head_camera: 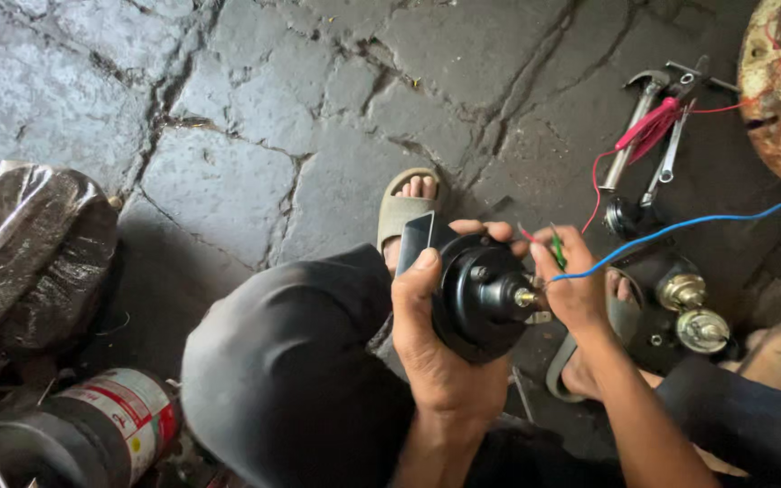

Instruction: The person sits on the floor and uses a screwdriver to adjust screws on a black electric motor, then switches to a brass-colored motor and continues adjusting screws and connecting wires.

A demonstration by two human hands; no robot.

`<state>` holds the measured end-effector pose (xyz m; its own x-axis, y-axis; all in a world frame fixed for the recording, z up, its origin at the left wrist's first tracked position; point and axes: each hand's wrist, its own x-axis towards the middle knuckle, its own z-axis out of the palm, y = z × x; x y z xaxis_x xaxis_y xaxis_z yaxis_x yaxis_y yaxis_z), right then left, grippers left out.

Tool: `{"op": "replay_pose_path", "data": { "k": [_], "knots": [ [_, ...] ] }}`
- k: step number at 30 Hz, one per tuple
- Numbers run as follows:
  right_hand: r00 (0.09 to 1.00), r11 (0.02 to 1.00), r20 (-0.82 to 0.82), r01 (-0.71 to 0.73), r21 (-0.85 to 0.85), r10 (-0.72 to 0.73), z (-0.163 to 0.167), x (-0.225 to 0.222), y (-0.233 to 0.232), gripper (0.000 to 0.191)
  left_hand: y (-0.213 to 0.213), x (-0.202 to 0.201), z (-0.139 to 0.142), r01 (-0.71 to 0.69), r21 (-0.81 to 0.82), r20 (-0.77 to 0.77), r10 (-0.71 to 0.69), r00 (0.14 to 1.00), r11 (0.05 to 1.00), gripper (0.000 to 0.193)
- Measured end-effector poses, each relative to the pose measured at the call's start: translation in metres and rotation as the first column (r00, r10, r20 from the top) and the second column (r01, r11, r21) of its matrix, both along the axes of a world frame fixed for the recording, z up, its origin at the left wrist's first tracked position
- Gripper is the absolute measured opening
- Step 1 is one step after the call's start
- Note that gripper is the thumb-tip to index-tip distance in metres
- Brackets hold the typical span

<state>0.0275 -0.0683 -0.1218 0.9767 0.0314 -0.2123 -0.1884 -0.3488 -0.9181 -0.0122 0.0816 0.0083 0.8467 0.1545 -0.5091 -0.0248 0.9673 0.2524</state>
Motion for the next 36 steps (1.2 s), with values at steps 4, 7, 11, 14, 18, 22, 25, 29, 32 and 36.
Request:
{"op": "replay_pose_path", "data": {
  "k": [4,7,11,14,18,22,25,29,32,36],
  "knots": [
    [0.976,0.971,0.014,0.214,0.11,-0.217,0.042,-0.052,-0.018,0.006,-0.008,-0.003,0.001,0.026,-0.018,0.035,-0.025,0.999,1.0,0.046],
    [0.946,0.948,0.161,0.248,0.198,-0.281,0.072,-0.083,-0.023,0.011,-0.013,-0.004,0.001,0.049,-0.014,0.054,-0.048,0.997,0.999,0.045],
    [0.887,0.975,0.404,0.2,0.1,-0.224,0.101,-0.107,-0.014,0.013,-0.015,-0.004,-0.003,0.044,0.024,0.088,-0.046,0.995,0.999,0.044],
    [0.811,0.967,0.578,0.214,-0.14,-0.096,0.108,-0.109,-0.006,0.014,-0.017,-0.01,-0.002,0.024,0.09,0.11,-0.034,0.993,0.996,0.045],
    [0.746,0.966,0.666,0.19,-0.176,-0.025,0.109,-0.102,-0.005,0.017,-0.021,-0.013,-0.001,0.04,0.125,0.125,-0.056,0.991,0.991,0.044],
    [0.73,0.974,0.682,0.183,-0.135,-0.043,0.113,-0.101,-0.007,0.016,-0.027,-0.013,0.0,0.065,0.144,0.172,-0.09,0.981,0.987,0.043],
    [0.732,0.962,0.681,0.198,-0.187,-0.019,0.119,-0.104,-0.008,0.019,-0.026,-0.015,-0.001,0.071,0.165,0.186,-0.102,0.977,0.984,0.045],
    [0.721,0.956,0.693,0.216,-0.199,-0.019,0.123,-0.107,-0.01,0.019,-0.026,-0.014,-0.002,0.093,0.155,0.186,-0.121,0.975,0.984,0.047],
    [0.705,0.948,0.709,0.229,-0.223,-0.003,0.122,-0.106,-0.011,0.019,-0.027,-0.014,-0.001,0.081,0.184,0.206,-0.119,0.971,0.98,0.046],
    [0.71,0.954,0.705,0.215,-0.207,-0.007,0.119,-0.106,-0.012,0.019,-0.027,-0.014,0.0,0.098,0.161,0.222,-0.133,0.966,0.982,0.046]
  ]
}}
